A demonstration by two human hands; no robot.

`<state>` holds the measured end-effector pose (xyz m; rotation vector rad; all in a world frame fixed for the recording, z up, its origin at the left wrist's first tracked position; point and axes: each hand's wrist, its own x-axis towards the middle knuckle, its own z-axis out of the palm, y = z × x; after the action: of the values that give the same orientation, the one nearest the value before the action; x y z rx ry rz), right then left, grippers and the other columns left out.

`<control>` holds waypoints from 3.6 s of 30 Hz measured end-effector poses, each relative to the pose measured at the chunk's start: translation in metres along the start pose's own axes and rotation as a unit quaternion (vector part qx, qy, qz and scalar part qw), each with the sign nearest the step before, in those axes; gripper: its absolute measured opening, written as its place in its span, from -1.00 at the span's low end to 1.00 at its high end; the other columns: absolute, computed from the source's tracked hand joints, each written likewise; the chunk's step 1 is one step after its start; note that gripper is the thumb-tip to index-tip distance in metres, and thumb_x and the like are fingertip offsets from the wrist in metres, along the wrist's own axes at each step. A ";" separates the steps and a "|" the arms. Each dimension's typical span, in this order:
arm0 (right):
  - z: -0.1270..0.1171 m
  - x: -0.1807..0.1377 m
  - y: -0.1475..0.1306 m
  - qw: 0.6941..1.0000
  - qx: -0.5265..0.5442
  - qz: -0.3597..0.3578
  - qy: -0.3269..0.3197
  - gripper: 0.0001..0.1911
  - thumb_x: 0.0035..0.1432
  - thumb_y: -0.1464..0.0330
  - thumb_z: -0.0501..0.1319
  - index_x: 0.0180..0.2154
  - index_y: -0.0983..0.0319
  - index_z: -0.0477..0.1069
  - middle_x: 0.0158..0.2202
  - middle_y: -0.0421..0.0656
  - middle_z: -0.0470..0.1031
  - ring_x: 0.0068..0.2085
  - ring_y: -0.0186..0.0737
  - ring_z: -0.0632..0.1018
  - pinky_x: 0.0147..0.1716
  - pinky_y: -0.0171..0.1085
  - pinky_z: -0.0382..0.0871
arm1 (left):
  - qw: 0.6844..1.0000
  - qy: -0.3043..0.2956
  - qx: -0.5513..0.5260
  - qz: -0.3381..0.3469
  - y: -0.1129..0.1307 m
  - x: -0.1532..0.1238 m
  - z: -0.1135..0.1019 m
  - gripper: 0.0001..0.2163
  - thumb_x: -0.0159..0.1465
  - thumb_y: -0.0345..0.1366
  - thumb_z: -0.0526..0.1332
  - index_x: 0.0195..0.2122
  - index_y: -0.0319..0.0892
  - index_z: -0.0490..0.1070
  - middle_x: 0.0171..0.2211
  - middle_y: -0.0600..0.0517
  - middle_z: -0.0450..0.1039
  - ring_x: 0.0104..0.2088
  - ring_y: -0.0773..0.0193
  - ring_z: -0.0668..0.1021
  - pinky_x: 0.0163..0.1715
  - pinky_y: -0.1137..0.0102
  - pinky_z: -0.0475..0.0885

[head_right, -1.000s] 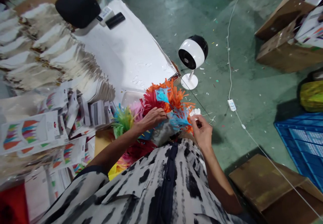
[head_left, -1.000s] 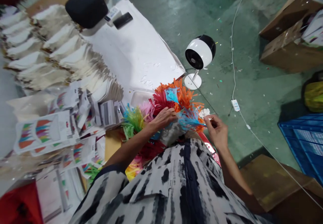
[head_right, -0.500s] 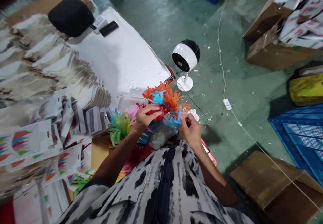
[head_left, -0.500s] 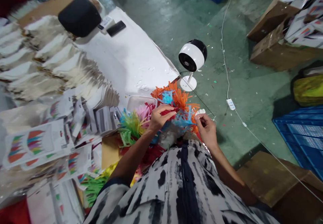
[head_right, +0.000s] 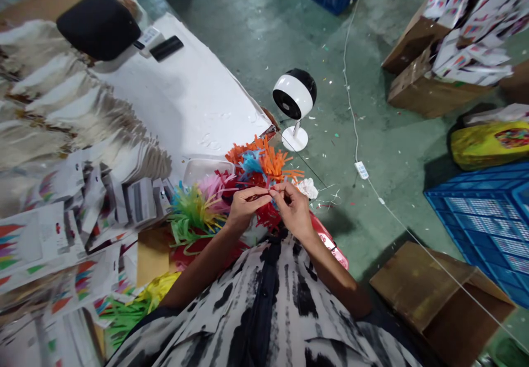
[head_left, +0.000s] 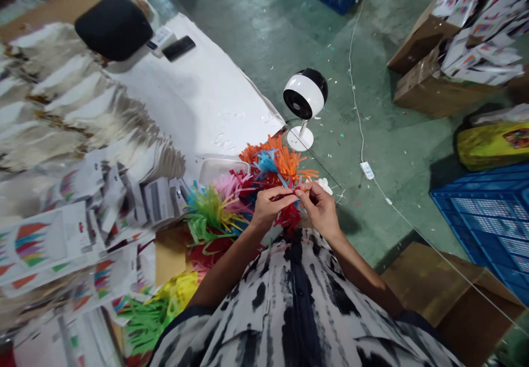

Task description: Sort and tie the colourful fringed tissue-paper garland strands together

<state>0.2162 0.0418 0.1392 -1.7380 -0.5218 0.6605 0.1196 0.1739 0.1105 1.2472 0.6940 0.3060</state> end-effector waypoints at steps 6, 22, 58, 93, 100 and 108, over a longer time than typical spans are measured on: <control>-0.003 -0.002 0.000 0.999 -0.028 -0.017 -0.012 -0.70 0.37 0.05 0.25 -0.15 0.14 0.52 -0.42 -0.26 0.41 -0.43 -0.28 0.33 -0.37 -0.25 0.22 | 0.997 0.022 -0.053 -0.045 -0.004 -0.005 0.003 -0.72 0.02 -0.14 0.57 -0.28 -0.15 0.73 -0.32 -0.04 0.69 -0.34 0.21 0.64 -0.23 0.31 0.55; -0.007 0.000 0.010 1.000 0.012 0.007 -0.027 -0.65 0.36 0.02 0.23 -0.21 0.17 0.52 -0.43 -0.26 0.40 -0.43 -0.30 0.31 -0.38 -0.28 0.23 | 0.995 0.039 -0.072 -0.061 -0.005 -0.010 0.008 -0.74 0.01 -0.16 0.57 -0.30 -0.14 0.74 -0.32 -0.05 0.70 -0.32 0.18 0.65 -0.16 0.27 0.54; -0.007 -0.011 0.013 0.998 -0.053 -0.016 0.005 -0.65 0.51 0.11 0.04 0.15 0.10 0.39 -0.25 -0.18 0.53 -0.28 -0.17 0.52 -0.22 -0.19 0.36 | 0.988 0.002 -0.109 -0.111 -0.016 -0.008 0.015 -0.61 0.19 0.05 0.44 -0.22 -0.18 0.54 -0.33 0.05 0.54 -0.36 0.34 0.52 -0.27 0.44 0.43; -0.009 -0.013 0.024 0.989 -0.138 -0.048 0.022 -0.76 0.47 0.15 0.14 -0.18 0.14 0.46 -0.31 -0.23 0.50 -0.32 -0.25 0.49 -0.25 -0.26 0.33 | 0.990 -0.027 0.128 0.060 -0.016 -0.014 0.015 -0.91 0.20 -0.34 0.35 -0.31 -0.14 0.46 -0.30 0.07 0.47 -0.24 0.28 0.51 -0.14 0.38 0.40; -0.025 -0.011 0.035 0.984 -0.111 -0.080 0.115 -0.78 0.43 0.17 0.22 -0.18 0.15 0.52 -0.18 -0.17 0.48 -0.17 -0.19 0.50 -0.17 -0.22 0.37 | 0.950 -0.058 0.284 0.119 -0.040 -0.005 0.007 -0.79 0.30 -0.36 0.29 -0.04 -0.11 0.56 -0.20 0.01 0.58 -0.22 0.22 0.57 -0.09 0.31 0.47; -0.014 -0.018 0.035 0.998 0.016 -0.011 0.058 -0.76 0.39 0.13 0.26 -0.17 0.16 0.48 -0.32 -0.23 0.52 -0.40 -0.29 0.44 -0.39 -0.30 0.30 | 0.903 -0.087 0.392 0.155 -0.068 0.011 0.009 -0.81 0.33 -0.28 0.33 -0.09 -0.04 0.71 -0.15 -0.11 0.55 -0.07 0.05 0.55 0.06 0.14 0.42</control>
<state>0.2129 0.0115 0.1110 -1.7263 -0.4458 0.5464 0.1233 0.1523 0.0446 2.1403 0.4632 0.1684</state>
